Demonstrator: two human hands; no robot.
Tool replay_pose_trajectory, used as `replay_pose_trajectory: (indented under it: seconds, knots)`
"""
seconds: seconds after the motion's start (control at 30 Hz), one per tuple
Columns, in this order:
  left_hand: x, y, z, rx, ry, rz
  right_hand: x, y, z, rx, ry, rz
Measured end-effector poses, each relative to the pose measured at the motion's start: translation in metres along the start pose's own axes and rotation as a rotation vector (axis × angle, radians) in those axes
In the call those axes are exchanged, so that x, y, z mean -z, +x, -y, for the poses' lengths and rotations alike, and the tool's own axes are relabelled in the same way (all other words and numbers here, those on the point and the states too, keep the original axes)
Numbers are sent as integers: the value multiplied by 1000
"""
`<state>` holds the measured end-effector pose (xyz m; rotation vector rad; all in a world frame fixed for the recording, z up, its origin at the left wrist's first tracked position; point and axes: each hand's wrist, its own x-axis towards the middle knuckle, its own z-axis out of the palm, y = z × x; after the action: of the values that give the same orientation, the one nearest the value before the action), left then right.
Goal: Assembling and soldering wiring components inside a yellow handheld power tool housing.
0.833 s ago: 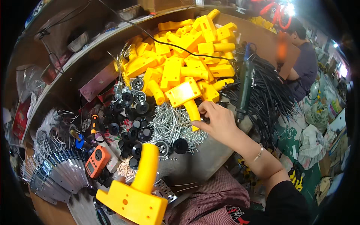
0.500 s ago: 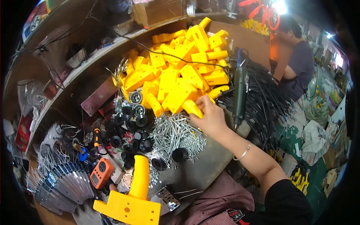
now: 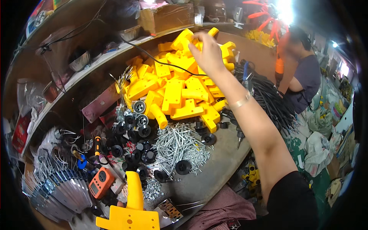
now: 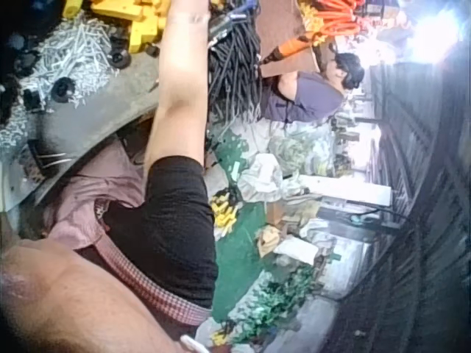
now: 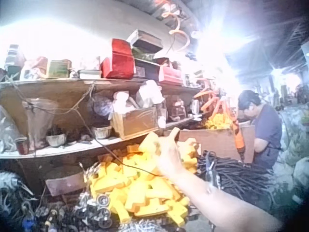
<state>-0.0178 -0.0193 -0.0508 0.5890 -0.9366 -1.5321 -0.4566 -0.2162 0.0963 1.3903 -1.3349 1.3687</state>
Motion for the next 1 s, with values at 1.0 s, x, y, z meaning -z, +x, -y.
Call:
replay_pose_trajectory:
  seconds: [1.0]
  knots:
    - [-34, 81, 13, -91, 79, 168, 1, 45, -103, -666, -362, 148]
